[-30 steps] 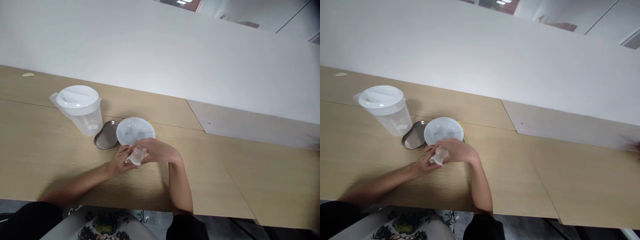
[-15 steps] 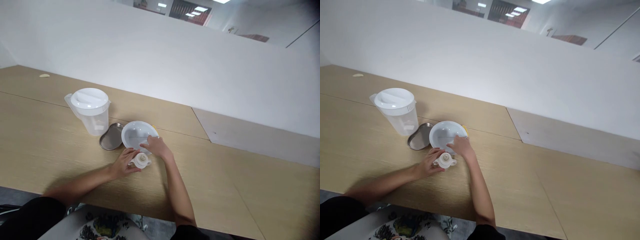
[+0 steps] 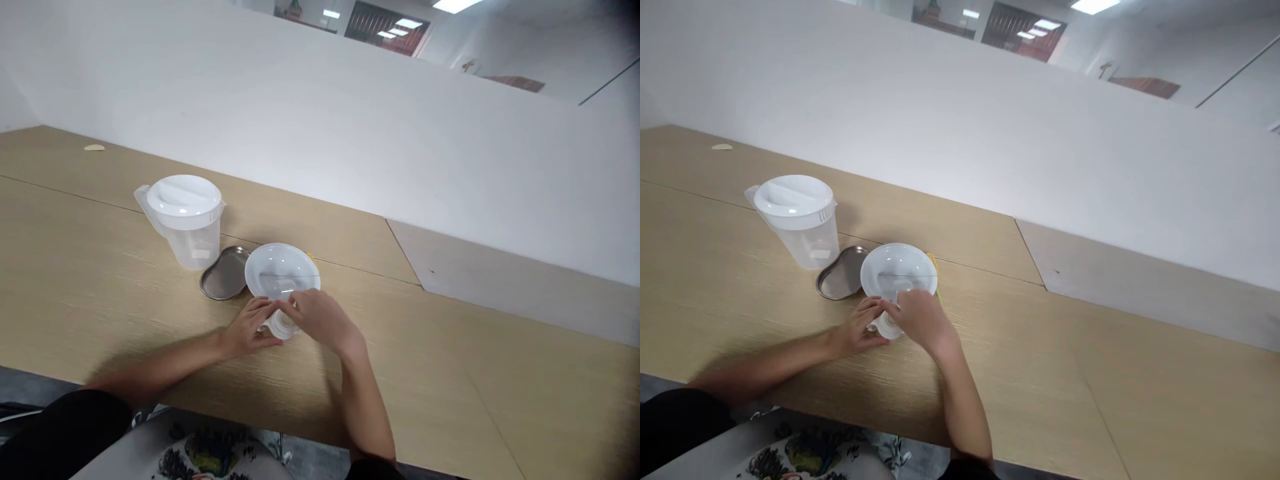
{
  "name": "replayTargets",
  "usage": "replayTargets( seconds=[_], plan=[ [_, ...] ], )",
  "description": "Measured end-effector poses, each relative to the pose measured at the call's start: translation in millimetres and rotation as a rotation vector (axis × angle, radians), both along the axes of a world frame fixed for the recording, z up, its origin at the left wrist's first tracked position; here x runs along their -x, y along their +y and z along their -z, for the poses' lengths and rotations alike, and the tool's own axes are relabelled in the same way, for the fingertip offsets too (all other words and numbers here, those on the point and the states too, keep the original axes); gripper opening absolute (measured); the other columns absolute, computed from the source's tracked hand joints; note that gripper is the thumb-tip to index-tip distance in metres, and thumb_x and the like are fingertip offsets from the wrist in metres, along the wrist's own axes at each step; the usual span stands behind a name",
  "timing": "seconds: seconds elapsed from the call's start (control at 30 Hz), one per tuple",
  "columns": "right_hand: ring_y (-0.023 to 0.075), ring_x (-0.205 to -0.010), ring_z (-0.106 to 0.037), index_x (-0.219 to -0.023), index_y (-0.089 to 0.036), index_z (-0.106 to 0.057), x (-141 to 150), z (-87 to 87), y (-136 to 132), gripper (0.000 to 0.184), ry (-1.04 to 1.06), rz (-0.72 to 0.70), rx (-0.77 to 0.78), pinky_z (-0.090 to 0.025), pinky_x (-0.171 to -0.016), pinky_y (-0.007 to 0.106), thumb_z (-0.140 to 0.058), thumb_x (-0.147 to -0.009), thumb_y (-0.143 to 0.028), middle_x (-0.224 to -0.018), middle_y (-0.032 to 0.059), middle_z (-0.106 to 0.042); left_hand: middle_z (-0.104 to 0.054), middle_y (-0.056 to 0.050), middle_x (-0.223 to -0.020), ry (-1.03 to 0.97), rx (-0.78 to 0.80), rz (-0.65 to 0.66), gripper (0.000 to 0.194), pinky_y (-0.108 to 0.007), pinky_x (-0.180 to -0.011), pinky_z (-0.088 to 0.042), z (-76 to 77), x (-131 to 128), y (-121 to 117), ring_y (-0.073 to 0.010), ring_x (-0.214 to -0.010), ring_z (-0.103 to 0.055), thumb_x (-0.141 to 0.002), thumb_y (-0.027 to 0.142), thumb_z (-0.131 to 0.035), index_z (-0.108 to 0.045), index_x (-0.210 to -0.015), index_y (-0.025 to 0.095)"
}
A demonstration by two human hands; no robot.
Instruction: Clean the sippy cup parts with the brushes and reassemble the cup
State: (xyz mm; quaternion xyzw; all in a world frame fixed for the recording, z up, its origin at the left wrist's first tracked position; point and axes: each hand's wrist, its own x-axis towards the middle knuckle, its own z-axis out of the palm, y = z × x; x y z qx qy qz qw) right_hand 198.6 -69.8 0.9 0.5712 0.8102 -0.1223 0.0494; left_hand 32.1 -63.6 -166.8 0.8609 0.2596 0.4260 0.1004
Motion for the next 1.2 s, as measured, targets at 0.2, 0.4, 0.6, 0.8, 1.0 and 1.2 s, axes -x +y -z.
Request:
replayTargets(
  seconds=[0.2, 0.4, 0.6, 0.8, 1.0, 1.2],
  plan=[
    [0.0225, -0.070, -0.065, -0.079, -0.013, -0.068, 9.3, -7.4, -24.2, 0.043, -0.037, -0.076, -0.045, -0.039, -0.056, 0.028, -0.049, -0.090, -0.050, -0.078, 0.0106, -0.071, -0.062, -0.014, -0.121, -0.019, 0.013, 0.045, 0.072, -0.047, -0.099, -0.043, -1.3, 1.3, 0.9, -0.0257, -0.111, -0.056, -0.085, 0.052, -0.058, -0.032, -0.144, 0.019],
    [0.0255, -0.083, -0.067, -0.095, -0.009, -0.067, 21.0, -0.7, -22.0, 0.023, -0.109, -0.086, -0.064, -0.049, -0.066, 0.032, -0.061, -0.086, -0.030, -0.091, 0.0139, -0.070, -0.062, -0.014, -0.116, -0.048, 0.030, 0.035, 0.071, -0.046, -0.094, -0.045, -2.7, 0.3, 2.9, -0.0264, -0.109, -0.055, -0.085, 0.053, -0.057, -0.033, -0.143, 0.019],
    [0.0249, -0.088, -0.062, -0.092, -0.009, -0.065, 15.0, 9.7, -21.8, 0.012, -0.148, -0.391, -0.188, -0.052, -0.072, 0.035, -0.060, -0.083, -0.014, -0.091, 0.0133, -0.067, -0.063, -0.014, -0.111, -0.010, 0.091, 0.047, 0.058, -0.046, -0.096, -0.043, -8.6, 0.5, 1.9, -0.0268, -0.109, -0.055, -0.087, 0.053, -0.054, -0.048, -0.130, 0.016],
    [0.0207, -0.093, -0.061, -0.099, -0.015, -0.058, 2.0, 4.3, -19.7, 0.016, 0.095, -0.364, -0.150, -0.048, -0.077, 0.031, -0.059, -0.083, -0.016, -0.098, 0.0075, -0.067, -0.062, -0.014, -0.115, -0.032, 0.037, 0.041, 0.061, -0.044, -0.096, -0.043, -3.5, -0.3, 3.8, -0.0259, -0.109, -0.055, -0.086, 0.052, -0.056, -0.042, -0.134, 0.017],
    [0.0210, -0.067, -0.063, -0.087, -0.015, -0.060, 2.1, -6.2, -18.9, 0.024, 0.016, -0.014, -0.142, -0.040, -0.057, 0.030, -0.043, -0.095, -0.030, -0.074, 0.0071, -0.067, -0.061, -0.016, -0.120, -0.012, 0.057, 0.012, 0.070, -0.047, -0.096, -0.043, 3.3, 1.0, 4.1, -0.0285, -0.112, -0.055, -0.082, 0.053, -0.060, -0.039, -0.139, 0.018],
    [0.0167, -0.086, -0.062, -0.086, -0.017, -0.063, -10.6, -8.8, -20.4, 0.022, 0.233, -0.241, -0.157, -0.046, -0.075, 0.029, -0.046, -0.087, -0.003, -0.090, 0.0037, -0.068, -0.062, -0.015, -0.117, -0.008, 0.084, 0.014, 0.069, -0.047, -0.095, -0.045, 0.9, 1.3, 4.6, -0.0286, -0.110, -0.056, -0.082, 0.053, -0.060, -0.041, -0.138, 0.017]
  ],
)
